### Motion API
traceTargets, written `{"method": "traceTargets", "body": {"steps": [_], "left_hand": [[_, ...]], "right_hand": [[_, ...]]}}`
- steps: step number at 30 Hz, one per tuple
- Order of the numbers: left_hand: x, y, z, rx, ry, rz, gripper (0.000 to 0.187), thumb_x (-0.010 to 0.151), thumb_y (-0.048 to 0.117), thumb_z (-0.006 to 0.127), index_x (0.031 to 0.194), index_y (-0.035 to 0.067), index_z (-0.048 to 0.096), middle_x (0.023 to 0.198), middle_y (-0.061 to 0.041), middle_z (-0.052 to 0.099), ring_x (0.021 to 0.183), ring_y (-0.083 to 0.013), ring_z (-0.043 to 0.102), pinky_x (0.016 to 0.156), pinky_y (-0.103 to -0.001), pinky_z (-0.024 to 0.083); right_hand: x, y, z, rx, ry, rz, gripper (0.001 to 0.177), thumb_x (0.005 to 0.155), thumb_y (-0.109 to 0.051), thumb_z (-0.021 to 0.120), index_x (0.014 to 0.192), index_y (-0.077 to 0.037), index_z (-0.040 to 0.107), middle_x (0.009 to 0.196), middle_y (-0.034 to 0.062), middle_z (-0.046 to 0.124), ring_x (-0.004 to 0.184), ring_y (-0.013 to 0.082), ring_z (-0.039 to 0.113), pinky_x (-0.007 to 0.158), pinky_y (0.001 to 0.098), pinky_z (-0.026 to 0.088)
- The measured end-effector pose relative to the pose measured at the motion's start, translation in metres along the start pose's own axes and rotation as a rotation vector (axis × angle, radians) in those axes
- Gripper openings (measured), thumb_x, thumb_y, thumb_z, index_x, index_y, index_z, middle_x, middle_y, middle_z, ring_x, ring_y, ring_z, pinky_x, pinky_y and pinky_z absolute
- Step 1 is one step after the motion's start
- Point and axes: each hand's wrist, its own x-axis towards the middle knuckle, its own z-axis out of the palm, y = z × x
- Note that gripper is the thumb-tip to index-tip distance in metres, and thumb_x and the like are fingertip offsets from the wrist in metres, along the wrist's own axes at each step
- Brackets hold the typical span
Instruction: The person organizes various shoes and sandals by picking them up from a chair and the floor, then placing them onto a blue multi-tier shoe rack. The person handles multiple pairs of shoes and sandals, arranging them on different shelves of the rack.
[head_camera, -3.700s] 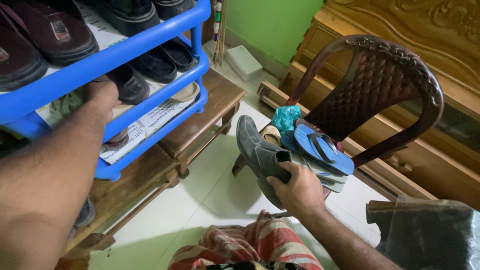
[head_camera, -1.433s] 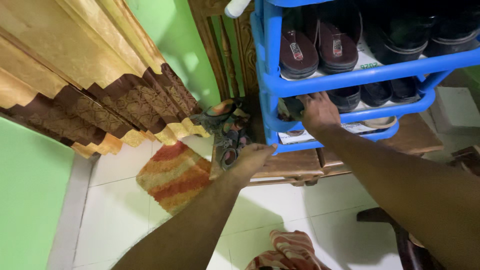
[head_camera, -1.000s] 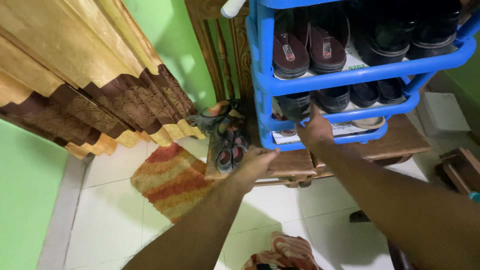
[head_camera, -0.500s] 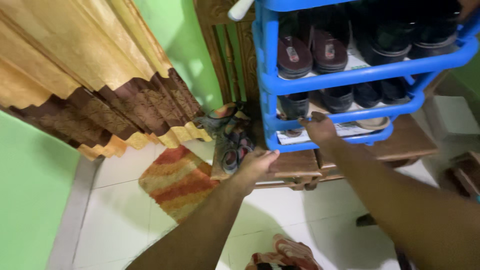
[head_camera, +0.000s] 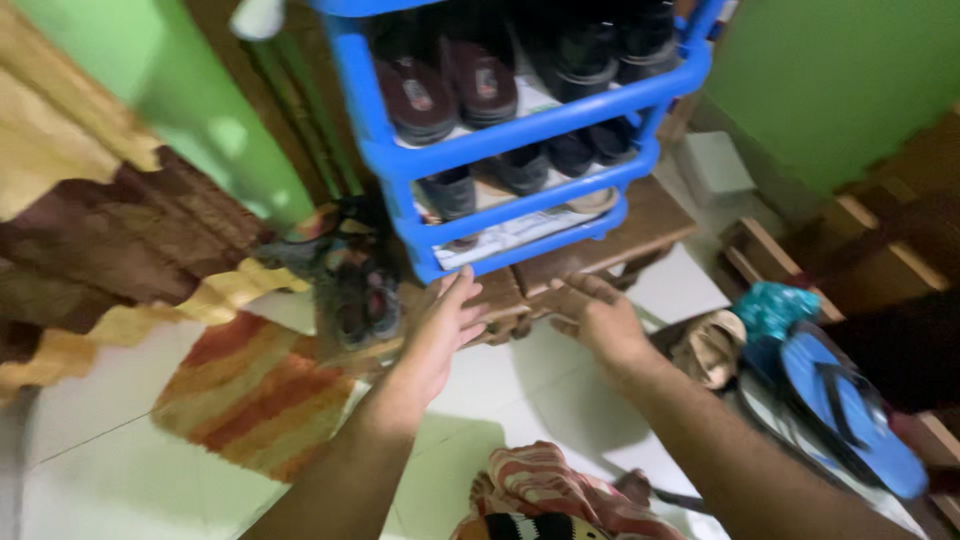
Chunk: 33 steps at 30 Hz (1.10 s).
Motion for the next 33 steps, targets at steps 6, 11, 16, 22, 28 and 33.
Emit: {"method": "traceTargets", "body": {"steps": [6,11,16,22,28,33], "left_hand": [[-0.015,-0.031,0.038,0.116,-0.105,-0.154,0.072,0.091,0.052,0.059,0.147,0.008,0.049,0.145,-0.017,0.059,0.123,-0.0317,0.061,0.101,-0.048,0.050],[-0.020,-0.068,0.080,0.229,-0.200,-0.248,0.069,0.093,0.049,0.057,0.148,0.008,0.046,0.143,-0.015,0.058,0.123,-0.0301,0.063,0.102,-0.046,0.052],[-0.027,-0.100,0.132,0.323,-0.226,-0.328,0.067,0.094,0.048,0.057,0.146,0.006,0.047,0.141,-0.015,0.061,0.121,-0.0295,0.066,0.102,-0.045,0.053],[-0.033,-0.137,0.203,0.394,-0.237,-0.413,0.067,0.095,0.047,0.057,0.146,0.006,0.046,0.139,-0.014,0.062,0.120,-0.0282,0.066,0.101,-0.042,0.054],[-0.034,-0.176,0.264,0.438,-0.224,-0.489,0.059,0.096,0.046,0.057,0.140,0.006,0.051,0.132,-0.013,0.065,0.116,-0.0255,0.068,0.097,-0.041,0.056],[-0.031,-0.195,0.290,0.466,-0.236,-0.513,0.053,0.097,0.045,0.059,0.133,0.006,0.055,0.128,-0.012,0.066,0.112,-0.0238,0.069,0.095,-0.040,0.056]], "right_hand": [[-0.049,0.007,-0.042,-0.035,0.059,0.127,0.055,0.094,-0.023,0.064,0.142,0.001,0.052,0.134,0.0139,0.067,0.126,0.0274,0.065,0.107,0.0392,0.050],[-0.073,0.023,-0.093,-0.053,0.118,0.146,0.047,0.093,-0.022,0.061,0.135,-0.001,0.059,0.129,0.0102,0.068,0.122,0.0242,0.066,0.104,0.0385,0.050],[-0.080,0.045,-0.156,-0.002,0.160,0.183,0.040,0.093,-0.023,0.061,0.129,-0.003,0.063,0.122,0.0084,0.071,0.116,0.0222,0.067,0.098,0.0365,0.051],[-0.077,0.088,-0.254,-0.012,0.215,0.237,0.039,0.093,-0.025,0.067,0.124,-0.001,0.068,0.113,0.0096,0.073,0.109,0.0226,0.069,0.094,0.0361,0.053],[-0.063,0.147,-0.381,-0.647,0.426,0.114,0.055,0.084,-0.036,0.076,0.129,-0.005,0.066,0.119,0.0136,0.072,0.113,0.0292,0.069,0.100,0.0390,0.052],[-0.053,0.169,-0.469,-1.136,0.538,0.080,0.091,0.073,-0.042,0.086,0.147,-0.005,0.048,0.145,0.0224,0.052,0.137,0.0386,0.047,0.115,0.0454,0.038]]}}
